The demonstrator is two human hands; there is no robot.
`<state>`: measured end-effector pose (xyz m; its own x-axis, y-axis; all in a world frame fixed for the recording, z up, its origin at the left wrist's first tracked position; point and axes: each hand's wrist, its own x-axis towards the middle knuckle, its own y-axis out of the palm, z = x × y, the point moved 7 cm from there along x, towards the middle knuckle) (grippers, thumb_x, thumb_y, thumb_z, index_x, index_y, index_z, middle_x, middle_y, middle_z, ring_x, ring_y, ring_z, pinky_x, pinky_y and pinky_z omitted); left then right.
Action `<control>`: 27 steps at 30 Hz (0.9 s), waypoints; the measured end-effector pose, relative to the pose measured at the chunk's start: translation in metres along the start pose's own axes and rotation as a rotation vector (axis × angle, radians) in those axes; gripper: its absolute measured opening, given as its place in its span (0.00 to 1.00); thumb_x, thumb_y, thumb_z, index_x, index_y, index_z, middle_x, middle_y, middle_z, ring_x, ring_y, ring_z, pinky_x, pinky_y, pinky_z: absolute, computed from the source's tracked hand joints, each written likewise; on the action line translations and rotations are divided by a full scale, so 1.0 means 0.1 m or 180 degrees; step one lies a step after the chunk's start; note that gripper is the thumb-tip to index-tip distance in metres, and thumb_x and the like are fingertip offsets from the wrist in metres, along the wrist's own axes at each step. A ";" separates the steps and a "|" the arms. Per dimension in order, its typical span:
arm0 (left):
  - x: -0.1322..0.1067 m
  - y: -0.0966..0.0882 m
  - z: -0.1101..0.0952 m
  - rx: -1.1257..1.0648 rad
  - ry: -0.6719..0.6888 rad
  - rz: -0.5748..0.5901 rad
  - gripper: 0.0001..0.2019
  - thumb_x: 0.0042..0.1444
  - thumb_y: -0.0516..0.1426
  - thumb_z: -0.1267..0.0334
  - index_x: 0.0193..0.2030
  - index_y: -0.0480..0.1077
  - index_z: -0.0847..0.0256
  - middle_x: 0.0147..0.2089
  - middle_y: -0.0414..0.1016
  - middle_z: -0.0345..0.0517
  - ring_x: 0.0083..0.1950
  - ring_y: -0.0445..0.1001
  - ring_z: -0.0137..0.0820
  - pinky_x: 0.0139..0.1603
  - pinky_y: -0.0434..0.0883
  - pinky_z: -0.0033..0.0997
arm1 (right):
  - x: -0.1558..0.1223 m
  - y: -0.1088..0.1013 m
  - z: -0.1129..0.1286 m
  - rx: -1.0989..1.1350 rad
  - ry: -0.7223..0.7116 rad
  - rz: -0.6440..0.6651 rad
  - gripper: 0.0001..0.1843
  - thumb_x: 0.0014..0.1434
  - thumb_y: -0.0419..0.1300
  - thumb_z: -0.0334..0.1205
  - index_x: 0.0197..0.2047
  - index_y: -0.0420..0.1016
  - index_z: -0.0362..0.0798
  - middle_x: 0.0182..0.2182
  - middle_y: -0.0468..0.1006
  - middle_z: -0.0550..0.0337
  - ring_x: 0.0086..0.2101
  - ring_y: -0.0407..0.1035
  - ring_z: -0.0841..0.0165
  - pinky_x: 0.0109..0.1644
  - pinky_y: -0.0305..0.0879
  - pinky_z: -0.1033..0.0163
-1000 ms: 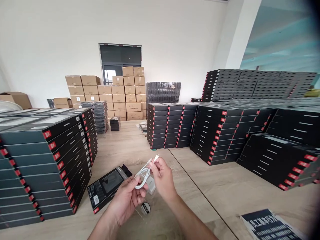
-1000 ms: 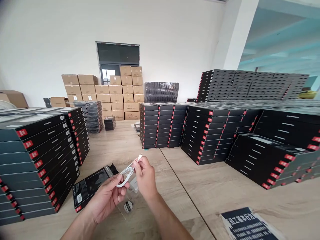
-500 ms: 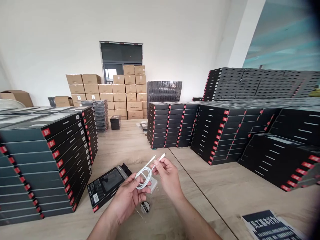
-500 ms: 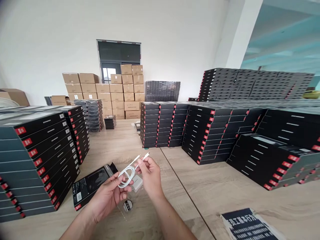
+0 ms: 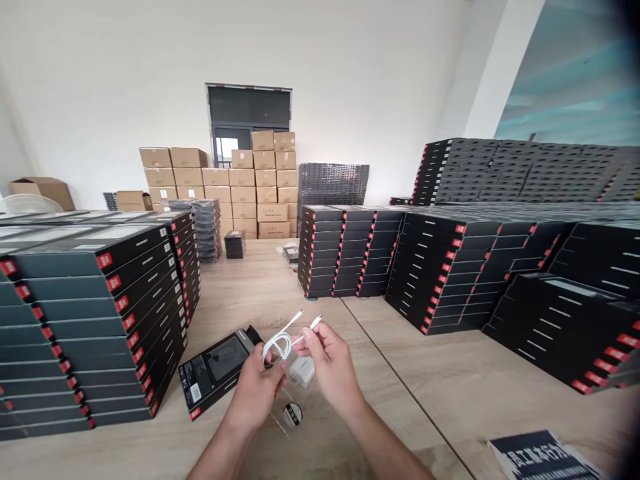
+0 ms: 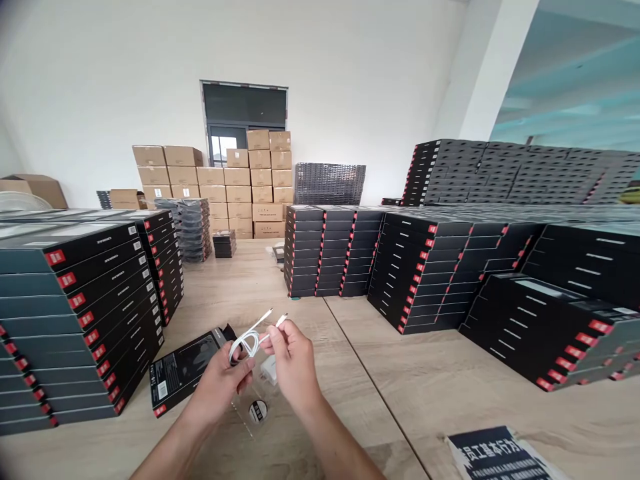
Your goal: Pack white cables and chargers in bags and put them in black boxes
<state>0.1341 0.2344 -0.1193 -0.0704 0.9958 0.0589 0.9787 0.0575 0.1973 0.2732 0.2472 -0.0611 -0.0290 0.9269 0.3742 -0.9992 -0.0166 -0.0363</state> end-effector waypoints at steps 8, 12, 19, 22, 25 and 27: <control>-0.04 -0.01 -0.06 0.0556 0.0038 0.0261 0.12 0.53 0.60 0.57 0.31 0.59 0.57 0.22 0.63 0.30 0.18 0.63 0.23 0.19 0.57 0.23 | -0.07 0.12 0.05 0.0184 -0.0011 0.0206 0.17 0.61 0.57 0.57 0.33 0.71 0.51 0.33 0.82 0.57 0.34 0.77 0.62 0.40 0.75 0.57; -0.08 0.01 -0.18 0.0705 0.0125 0.0284 0.09 0.53 0.60 0.58 0.35 0.67 0.60 0.24 0.66 0.33 0.19 0.63 0.23 0.20 0.59 0.23 | -0.10 0.20 0.10 0.0133 -0.0081 0.0367 0.17 0.62 0.56 0.56 0.35 0.71 0.51 0.34 0.82 0.56 0.35 0.77 0.61 0.41 0.76 0.57; -0.08 0.03 -0.21 0.0073 0.0056 0.0293 0.18 0.47 0.66 0.51 0.36 0.69 0.63 0.21 0.66 0.34 0.19 0.55 0.19 0.19 0.51 0.20 | -0.08 0.20 0.11 0.0498 0.0110 0.0384 0.16 0.61 0.57 0.56 0.35 0.70 0.51 0.34 0.82 0.55 0.34 0.77 0.61 0.41 0.77 0.55; -0.09 0.06 -0.20 -0.0322 -0.0041 0.0342 0.20 0.46 0.67 0.51 0.38 0.69 0.62 0.20 0.64 0.32 0.18 0.52 0.18 0.18 0.48 0.20 | -0.06 0.18 0.08 0.0874 0.0276 0.0382 0.18 0.59 0.59 0.58 0.35 0.69 0.50 0.33 0.82 0.55 0.33 0.78 0.61 0.40 0.76 0.56; -0.10 0.09 -0.21 -0.0551 -0.0073 0.0448 0.19 0.46 0.67 0.52 0.39 0.68 0.61 0.19 0.61 0.29 0.18 0.50 0.17 0.18 0.45 0.19 | -0.04 0.12 0.05 0.1100 0.0360 0.0319 0.19 0.59 0.59 0.58 0.35 0.68 0.49 0.31 0.81 0.55 0.32 0.78 0.63 0.39 0.75 0.57; -0.10 0.08 -0.22 -0.0644 -0.0034 0.0384 0.18 0.46 0.67 0.52 0.35 0.66 0.60 0.18 0.59 0.28 0.18 0.49 0.17 0.18 0.44 0.19 | -0.02 0.06 0.04 0.0820 0.0327 0.0244 0.18 0.60 0.57 0.56 0.34 0.67 0.49 0.30 0.81 0.56 0.30 0.78 0.64 0.37 0.75 0.58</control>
<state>0.1381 0.2236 -0.0965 0.0479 0.9953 0.0840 0.9211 -0.0765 0.3817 0.2675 0.2442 -0.0585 -0.1150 0.9521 0.2833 -0.9686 -0.1708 0.1808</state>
